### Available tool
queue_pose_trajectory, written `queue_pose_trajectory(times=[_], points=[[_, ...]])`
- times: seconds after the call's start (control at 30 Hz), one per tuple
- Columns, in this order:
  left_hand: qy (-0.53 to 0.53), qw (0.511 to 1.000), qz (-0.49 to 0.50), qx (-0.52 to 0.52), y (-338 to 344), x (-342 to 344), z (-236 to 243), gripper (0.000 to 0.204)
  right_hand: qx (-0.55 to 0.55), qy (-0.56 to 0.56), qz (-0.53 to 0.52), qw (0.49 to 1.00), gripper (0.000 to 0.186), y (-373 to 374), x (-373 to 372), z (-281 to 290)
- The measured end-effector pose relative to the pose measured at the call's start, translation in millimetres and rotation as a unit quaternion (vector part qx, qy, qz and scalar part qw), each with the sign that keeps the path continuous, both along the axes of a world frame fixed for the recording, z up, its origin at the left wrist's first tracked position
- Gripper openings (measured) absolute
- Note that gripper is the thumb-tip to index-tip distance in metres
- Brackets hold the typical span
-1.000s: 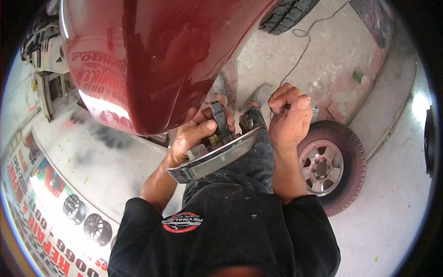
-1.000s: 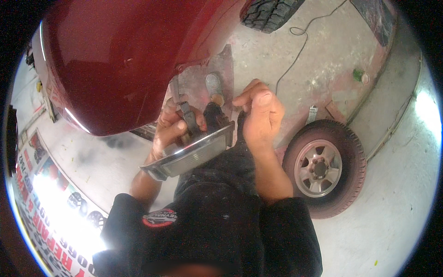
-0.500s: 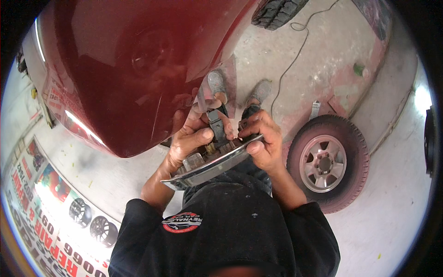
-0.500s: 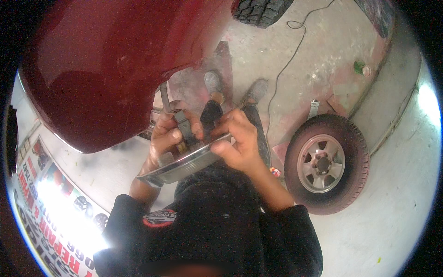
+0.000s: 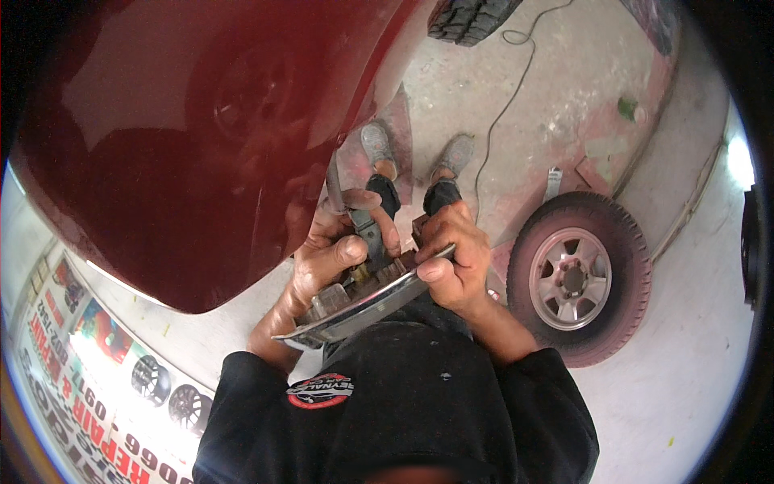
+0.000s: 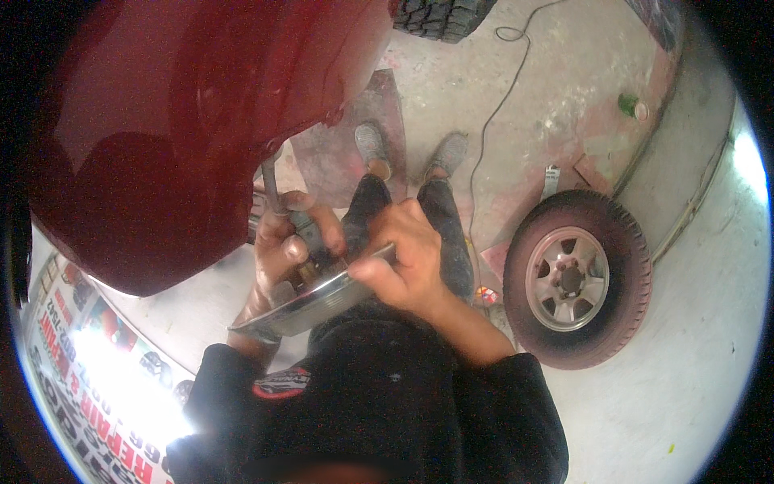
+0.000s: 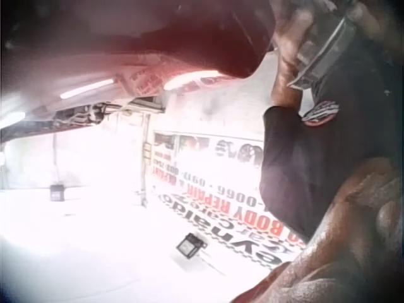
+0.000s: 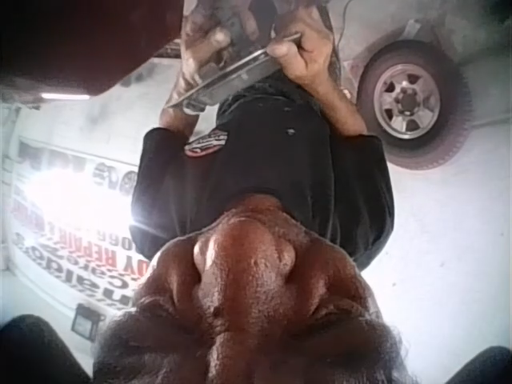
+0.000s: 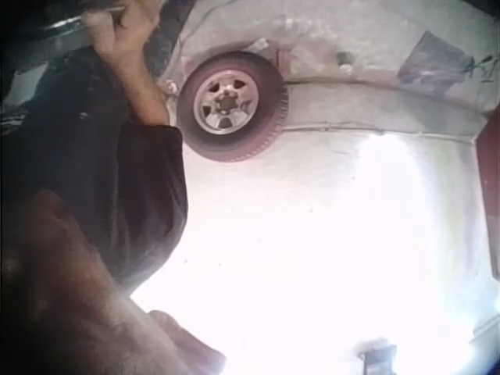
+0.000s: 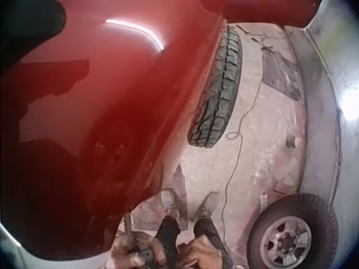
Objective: Installing a headlight housing and chrome trim onto a vehicle fender.
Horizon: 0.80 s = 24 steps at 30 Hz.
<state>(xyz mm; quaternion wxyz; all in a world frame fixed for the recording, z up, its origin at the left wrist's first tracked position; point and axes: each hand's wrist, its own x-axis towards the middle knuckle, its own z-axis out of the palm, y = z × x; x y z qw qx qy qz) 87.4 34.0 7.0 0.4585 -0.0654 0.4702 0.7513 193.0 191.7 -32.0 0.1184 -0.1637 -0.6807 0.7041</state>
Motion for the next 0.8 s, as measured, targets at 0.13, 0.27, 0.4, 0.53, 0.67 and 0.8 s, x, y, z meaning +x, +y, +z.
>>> queue_pose_trajectory(times=[0.13, 0.27, 0.4, 0.53, 0.67, 0.8], points=[[-0.010, 0.999, 0.023, 0.031, -0.9, 1.3, -2.7, 0.051, -0.029, -0.012, -0.013, 0.999, 0.036, 0.9, -6.0, 9.2], [-0.009, 0.997, 0.053, 0.062, 4.7, 4.5, -7.0, 0.051, -0.071, -0.027, 0.009, 0.997, 0.035, 9.1, -12.8, 9.2], [-0.013, 0.998, 0.058, 0.019, 5.9, 3.2, -5.6, 0.053, -0.090, -0.034, 0.054, 0.994, 0.034, 18.4, -22.2, -4.0], [0.014, 0.994, 0.085, -0.061, 11.7, 0.8, -2.6, 0.062, -0.031, -0.027, 0.065, 0.997, 0.034, 29.6, -30.9, -3.2], [-0.081, 0.995, 0.054, 0.029, -11.3, -1.9, -15.0, 0.082, 0.008, -0.032, 0.064, 0.997, 0.036, 36.2, -32.1, -1.1], [-0.088, 0.995, 0.009, -0.050, -28.3, 4.9, -11.8, 0.108, -0.071, -0.055, 0.047, 0.995, 0.047, 29.9, -31.9, -25.6]])
